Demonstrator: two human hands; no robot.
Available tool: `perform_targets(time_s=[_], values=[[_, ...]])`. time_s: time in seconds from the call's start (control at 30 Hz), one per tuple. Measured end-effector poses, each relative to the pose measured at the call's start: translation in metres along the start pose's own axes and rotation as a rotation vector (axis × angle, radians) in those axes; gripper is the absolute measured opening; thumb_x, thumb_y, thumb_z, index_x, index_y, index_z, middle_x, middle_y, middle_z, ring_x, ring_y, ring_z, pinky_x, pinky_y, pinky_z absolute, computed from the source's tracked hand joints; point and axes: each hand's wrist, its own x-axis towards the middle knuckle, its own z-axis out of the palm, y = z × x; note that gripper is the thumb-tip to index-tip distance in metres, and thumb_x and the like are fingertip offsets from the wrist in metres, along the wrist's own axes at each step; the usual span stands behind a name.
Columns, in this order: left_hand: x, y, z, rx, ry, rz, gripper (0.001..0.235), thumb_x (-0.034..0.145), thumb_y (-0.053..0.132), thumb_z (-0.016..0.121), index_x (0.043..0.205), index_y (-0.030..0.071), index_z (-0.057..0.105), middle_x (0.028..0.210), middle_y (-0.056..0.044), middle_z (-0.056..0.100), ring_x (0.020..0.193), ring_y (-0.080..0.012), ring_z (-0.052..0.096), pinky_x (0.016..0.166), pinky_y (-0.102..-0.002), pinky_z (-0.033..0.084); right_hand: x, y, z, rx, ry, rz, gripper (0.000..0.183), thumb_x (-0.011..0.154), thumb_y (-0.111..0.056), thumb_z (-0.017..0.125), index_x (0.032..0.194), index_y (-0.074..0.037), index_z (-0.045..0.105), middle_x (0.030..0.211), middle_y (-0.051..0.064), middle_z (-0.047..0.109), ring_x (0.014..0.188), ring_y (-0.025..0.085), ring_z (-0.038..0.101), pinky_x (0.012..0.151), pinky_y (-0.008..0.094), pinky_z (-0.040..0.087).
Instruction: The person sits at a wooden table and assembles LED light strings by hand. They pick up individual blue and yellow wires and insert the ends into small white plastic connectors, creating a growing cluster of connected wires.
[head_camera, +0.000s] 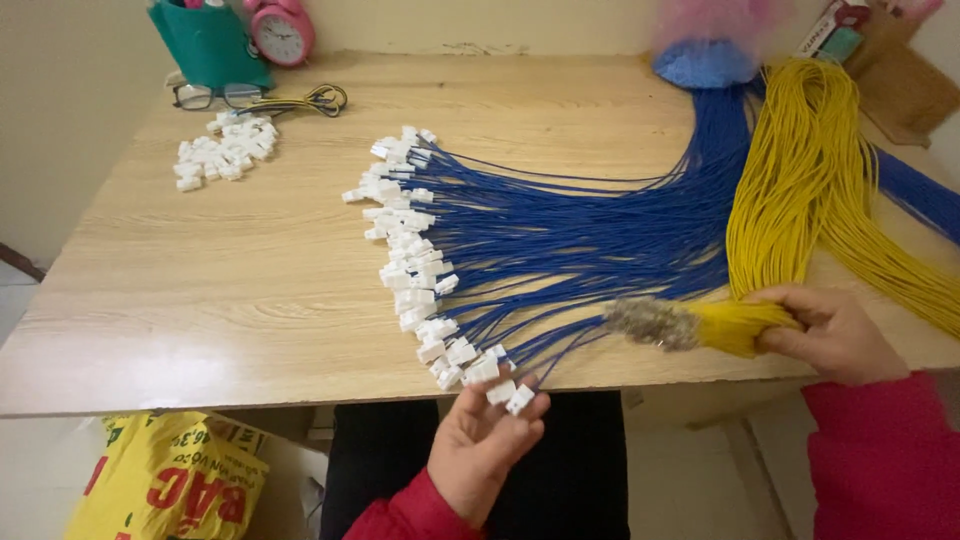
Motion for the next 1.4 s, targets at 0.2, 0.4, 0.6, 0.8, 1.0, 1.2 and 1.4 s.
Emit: perform_targets(time_s=[0.2, 0.4, 0.6, 0.8, 1.0, 1.2, 1.4], values=[[0.030, 0.004, -0.005, 0.196, -0.062, 0.235, 0.072, 0.073, -0.013, 0.069, 0.133, 0.013, 0.040, 0.122, -0.023, 0.063, 0.115, -0.0346, 0.064, 0.097, -0.041, 0.052, 0.005, -0.030, 0.026, -0.289, -0.232, -0.118, 0.039, 0.067, -0.018, 0.081, 0.105, -0.012, 0.080, 0.103, 0.002, 0.083, 0.094, 0.015, 0.074, 0.083, 0.030, 0.056], [0.065, 0.031, 0.006, 0.285, 0.053, 0.334, 0.073, 0.071, -0.007, 0.069, 0.137, 0.010, 0.040, 0.109, -0.018, 0.065, 0.099, -0.0269, 0.066, 0.095, -0.038, 0.051, 0.023, -0.010, 0.041, -0.313, -0.207, -0.214, 0.043, 0.063, -0.022, 0.086, 0.105, -0.014, 0.080, 0.102, 0.002, 0.082, 0.095, 0.013, 0.074, 0.087, 0.027, 0.052], [0.116, 0.066, -0.014, 0.363, 0.102, 0.268, 0.069, 0.075, -0.007, 0.065, 0.135, 0.015, 0.041, 0.107, -0.020, 0.065, 0.092, -0.0283, 0.065, 0.078, -0.040, 0.057, 0.038, -0.051, 0.068, -0.367, -0.284, -0.190, 0.041, 0.070, -0.037, 0.081, 0.105, -0.017, 0.078, 0.106, -0.003, 0.081, 0.098, 0.010, 0.073, 0.088, 0.025, 0.052], [0.087, 0.116, 0.023, 1.321, 0.191, 0.098, 0.062, 0.085, 0.009, 0.065, 0.140, 0.025, 0.040, 0.115, -0.007, 0.073, 0.097, -0.0178, 0.074, 0.088, -0.030, 0.057, 0.040, -0.087, 0.090, -0.598, -0.274, -0.282, 0.036, 0.074, -0.051, 0.072, 0.100, -0.026, 0.078, 0.099, -0.012, 0.081, 0.092, 0.011, 0.072, 0.081, 0.029, 0.048], [0.100, 0.133, 0.028, 1.645, 0.253, 0.099, 0.063, 0.080, 0.023, 0.071, 0.136, 0.034, 0.045, 0.106, 0.000, 0.075, 0.092, -0.0166, 0.074, 0.084, -0.031, 0.059, 0.057, -0.076, 0.099, -0.753, -0.382, -0.399, 0.044, 0.080, -0.062, 0.064, 0.106, -0.026, 0.070, 0.101, -0.009, 0.067, 0.091, 0.016, 0.057, 0.076, 0.035, 0.038], [0.123, 0.140, 0.022, 2.042, 0.263, 0.214, 0.061, 0.085, 0.045, 0.060, 0.140, 0.035, 0.035, 0.103, -0.006, 0.073, 0.087, -0.0329, 0.071, 0.073, -0.044, 0.055, 0.103, -0.097, 0.069, -0.373, -0.478, -0.145, 0.035, 0.084, -0.029, 0.069, 0.118, -0.023, 0.068, 0.119, -0.005, 0.072, 0.108, 0.010, 0.067, 0.095, 0.026, 0.050], [0.158, 0.127, -0.052, 1.939, 0.193, 0.474, 0.066, 0.074, 0.052, 0.067, 0.134, 0.042, 0.043, 0.107, -0.001, 0.072, 0.094, -0.0282, 0.071, 0.075, -0.045, 0.056, 0.239, -0.052, 0.020, -0.595, 0.330, 0.128, 0.032, 0.092, -0.035, 0.059, 0.112, -0.012, 0.070, 0.113, 0.007, 0.070, 0.103, 0.026, 0.065, 0.087, 0.041, 0.049]])
